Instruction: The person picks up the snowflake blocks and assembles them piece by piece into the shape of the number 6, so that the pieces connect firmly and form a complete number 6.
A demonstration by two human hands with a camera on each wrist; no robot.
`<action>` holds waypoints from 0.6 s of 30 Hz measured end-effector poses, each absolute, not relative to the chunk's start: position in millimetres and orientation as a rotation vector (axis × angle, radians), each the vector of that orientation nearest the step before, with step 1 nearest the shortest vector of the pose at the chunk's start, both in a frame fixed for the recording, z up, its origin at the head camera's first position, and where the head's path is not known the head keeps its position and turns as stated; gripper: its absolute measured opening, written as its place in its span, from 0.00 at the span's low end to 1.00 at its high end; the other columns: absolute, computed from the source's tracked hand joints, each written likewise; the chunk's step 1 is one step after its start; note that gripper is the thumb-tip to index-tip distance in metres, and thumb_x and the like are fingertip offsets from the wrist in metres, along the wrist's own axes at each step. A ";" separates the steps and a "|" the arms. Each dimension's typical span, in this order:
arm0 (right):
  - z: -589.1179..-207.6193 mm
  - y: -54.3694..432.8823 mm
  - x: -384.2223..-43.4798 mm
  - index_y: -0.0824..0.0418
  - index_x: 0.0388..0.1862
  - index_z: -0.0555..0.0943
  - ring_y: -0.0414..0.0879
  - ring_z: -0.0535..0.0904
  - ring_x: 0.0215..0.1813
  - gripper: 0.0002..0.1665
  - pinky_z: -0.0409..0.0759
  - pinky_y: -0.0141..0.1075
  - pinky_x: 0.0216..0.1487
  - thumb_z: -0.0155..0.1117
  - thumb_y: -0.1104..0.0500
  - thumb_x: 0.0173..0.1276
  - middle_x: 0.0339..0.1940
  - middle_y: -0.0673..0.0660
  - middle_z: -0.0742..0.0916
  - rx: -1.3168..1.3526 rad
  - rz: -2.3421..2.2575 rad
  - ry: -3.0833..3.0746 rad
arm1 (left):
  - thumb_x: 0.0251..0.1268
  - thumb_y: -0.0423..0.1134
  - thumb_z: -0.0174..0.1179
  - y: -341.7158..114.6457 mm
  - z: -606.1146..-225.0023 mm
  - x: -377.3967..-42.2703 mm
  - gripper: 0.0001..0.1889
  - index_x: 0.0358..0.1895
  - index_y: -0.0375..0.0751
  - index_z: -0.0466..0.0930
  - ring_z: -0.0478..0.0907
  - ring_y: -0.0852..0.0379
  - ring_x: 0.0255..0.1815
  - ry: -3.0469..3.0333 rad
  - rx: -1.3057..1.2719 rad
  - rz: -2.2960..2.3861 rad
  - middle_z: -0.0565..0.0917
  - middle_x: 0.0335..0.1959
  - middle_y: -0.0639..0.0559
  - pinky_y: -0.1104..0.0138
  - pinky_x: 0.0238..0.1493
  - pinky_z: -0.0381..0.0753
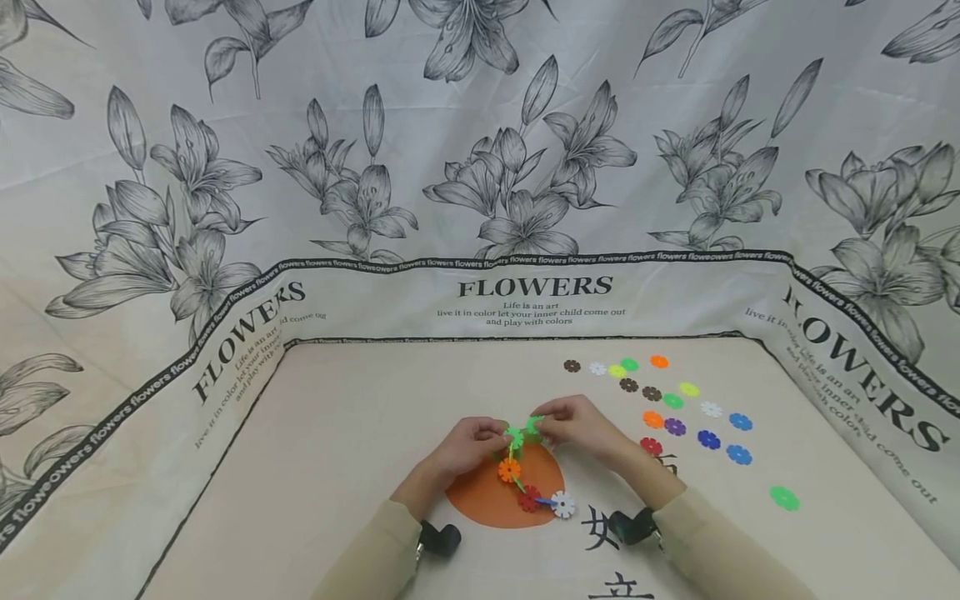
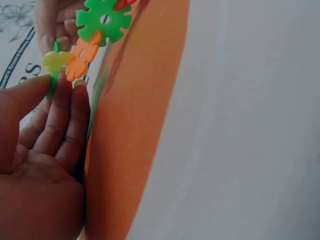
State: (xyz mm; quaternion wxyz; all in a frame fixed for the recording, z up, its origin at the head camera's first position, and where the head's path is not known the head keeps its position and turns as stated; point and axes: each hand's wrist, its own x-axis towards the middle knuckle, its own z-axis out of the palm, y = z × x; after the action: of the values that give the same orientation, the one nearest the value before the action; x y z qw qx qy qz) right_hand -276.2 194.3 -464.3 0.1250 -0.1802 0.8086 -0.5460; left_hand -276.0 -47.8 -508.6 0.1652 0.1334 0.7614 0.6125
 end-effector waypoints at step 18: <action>-466.4 185.3 -276.8 0.77 0.56 0.81 0.45 0.82 0.32 0.20 0.85 0.35 0.40 0.64 0.62 0.74 0.36 0.70 0.88 -0.416 -1.660 2.221 | 0.74 0.39 0.62 -47.6 -506.8 -273.9 0.13 0.51 0.33 0.83 0.84 0.55 0.41 2.189 0.407 1.747 0.89 0.37 0.44 0.60 0.56 0.79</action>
State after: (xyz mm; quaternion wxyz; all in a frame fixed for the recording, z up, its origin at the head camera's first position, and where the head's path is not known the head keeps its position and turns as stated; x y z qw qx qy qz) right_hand -276.8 185.3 -466.4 0.1682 -0.1461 0.7808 -0.5837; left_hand -273.9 -47.6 -506.8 0.1551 0.1420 0.7642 0.6098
